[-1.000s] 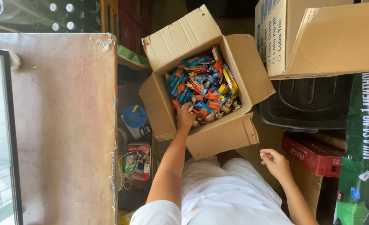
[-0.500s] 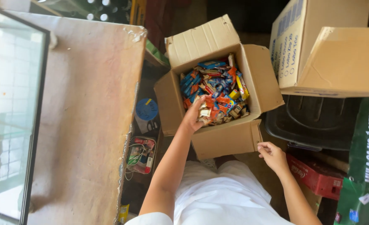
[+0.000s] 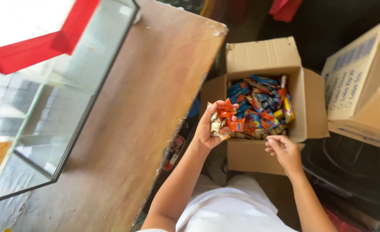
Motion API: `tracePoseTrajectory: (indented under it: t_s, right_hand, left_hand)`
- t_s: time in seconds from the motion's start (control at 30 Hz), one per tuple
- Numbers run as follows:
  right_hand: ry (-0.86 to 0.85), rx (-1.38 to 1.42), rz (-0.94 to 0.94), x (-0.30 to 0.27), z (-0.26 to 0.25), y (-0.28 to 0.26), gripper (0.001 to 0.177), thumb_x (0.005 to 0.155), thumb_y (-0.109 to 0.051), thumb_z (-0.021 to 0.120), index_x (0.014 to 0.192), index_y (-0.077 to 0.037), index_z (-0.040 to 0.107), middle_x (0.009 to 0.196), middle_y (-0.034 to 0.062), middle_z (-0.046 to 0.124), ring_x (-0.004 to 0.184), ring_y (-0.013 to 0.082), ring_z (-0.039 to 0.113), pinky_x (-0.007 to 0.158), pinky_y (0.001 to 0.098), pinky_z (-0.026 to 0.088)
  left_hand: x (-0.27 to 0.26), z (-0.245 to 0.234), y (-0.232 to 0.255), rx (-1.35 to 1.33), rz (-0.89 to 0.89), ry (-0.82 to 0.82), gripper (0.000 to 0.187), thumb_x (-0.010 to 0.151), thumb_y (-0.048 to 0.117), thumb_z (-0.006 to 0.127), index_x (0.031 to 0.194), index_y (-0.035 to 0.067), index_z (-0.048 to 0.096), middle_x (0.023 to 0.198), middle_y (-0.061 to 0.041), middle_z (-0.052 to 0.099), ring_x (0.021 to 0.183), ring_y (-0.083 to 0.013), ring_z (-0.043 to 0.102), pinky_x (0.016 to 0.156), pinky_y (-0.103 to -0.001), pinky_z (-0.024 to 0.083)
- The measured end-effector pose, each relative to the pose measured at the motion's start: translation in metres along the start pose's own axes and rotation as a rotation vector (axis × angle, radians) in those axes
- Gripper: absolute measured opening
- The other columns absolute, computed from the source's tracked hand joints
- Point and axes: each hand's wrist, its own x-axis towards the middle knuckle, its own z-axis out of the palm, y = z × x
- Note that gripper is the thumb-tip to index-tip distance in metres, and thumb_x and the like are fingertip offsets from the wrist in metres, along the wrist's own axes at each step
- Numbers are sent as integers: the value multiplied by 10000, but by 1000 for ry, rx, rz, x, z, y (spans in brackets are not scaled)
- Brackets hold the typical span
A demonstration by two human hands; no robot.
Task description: Organizing and stocking small snack items into a glass display case from an open cardboard box.
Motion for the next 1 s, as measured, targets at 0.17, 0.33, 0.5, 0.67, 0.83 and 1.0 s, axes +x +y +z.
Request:
tracePoseTrajectory:
  t_s: [0.17, 0.33, 0.5, 0.67, 0.83, 1.0]
  right_hand:
    - [-182, 189, -140, -23, 94, -120, 263, 1005, -169, 627, 1207, -11, 684, 1009, 101, 756, 851, 165, 710, 745, 289, 549]
    - [-348, 296, -306, -49, 185, -181, 329, 984, -134, 607, 1297, -34, 597, 1087, 95, 742, 917, 182, 714, 751, 312, 557]
    - [-447, 308, -401, -58, 251, -193, 363, 983, -98, 628, 1337, -37, 577, 1086, 108, 736, 914, 182, 699, 749, 312, 551]
    - [-530, 224, -381, -61, 299, -205, 332, 956, -65, 660, 1285, -41, 618, 1054, 76, 743, 860, 134, 688, 729, 279, 542]
    - [-585, 156, -374, -56, 325, -216, 234, 952, -45, 668, 1185, -23, 663, 999, 56, 735, 860, 114, 701, 732, 274, 586]
    - [-574, 119, -502, -23, 340, -267, 199, 954, -53, 689, 1149, -19, 671, 942, 52, 701, 843, 124, 707, 732, 284, 602]
  left_hand:
    - [-52, 6, 43, -89, 65, -35, 213, 1071, 369, 599, 1205, 212, 650, 1392, -108, 599, 1010, -227, 640, 595, -226, 498]
    - [-102, 1, 84, -86, 133, -67, 240, 1074, 369, 601, 1240, 201, 643, 1399, -124, 598, 1029, -232, 647, 593, -225, 507]
    - [-150, -12, 117, -101, 256, -36, 241, 1063, 365, 606, 1228, 193, 634, 1397, -137, 601, 1009, -222, 649, 579, -229, 509]
    - [-188, -14, 138, -139, 348, -5, 234, 1052, 350, 609, 1213, 181, 636, 1390, -147, 600, 980, -233, 659, 544, -219, 501]
    - [-215, -21, 156, -205, 453, -38, 217, 1052, 349, 604, 1197, 190, 634, 1391, -132, 591, 983, -235, 645, 553, -220, 497]
    - [-239, -22, 176, -217, 555, -58, 185, 1046, 339, 600, 1172, 209, 635, 1386, -115, 590, 980, -234, 631, 551, -220, 490]
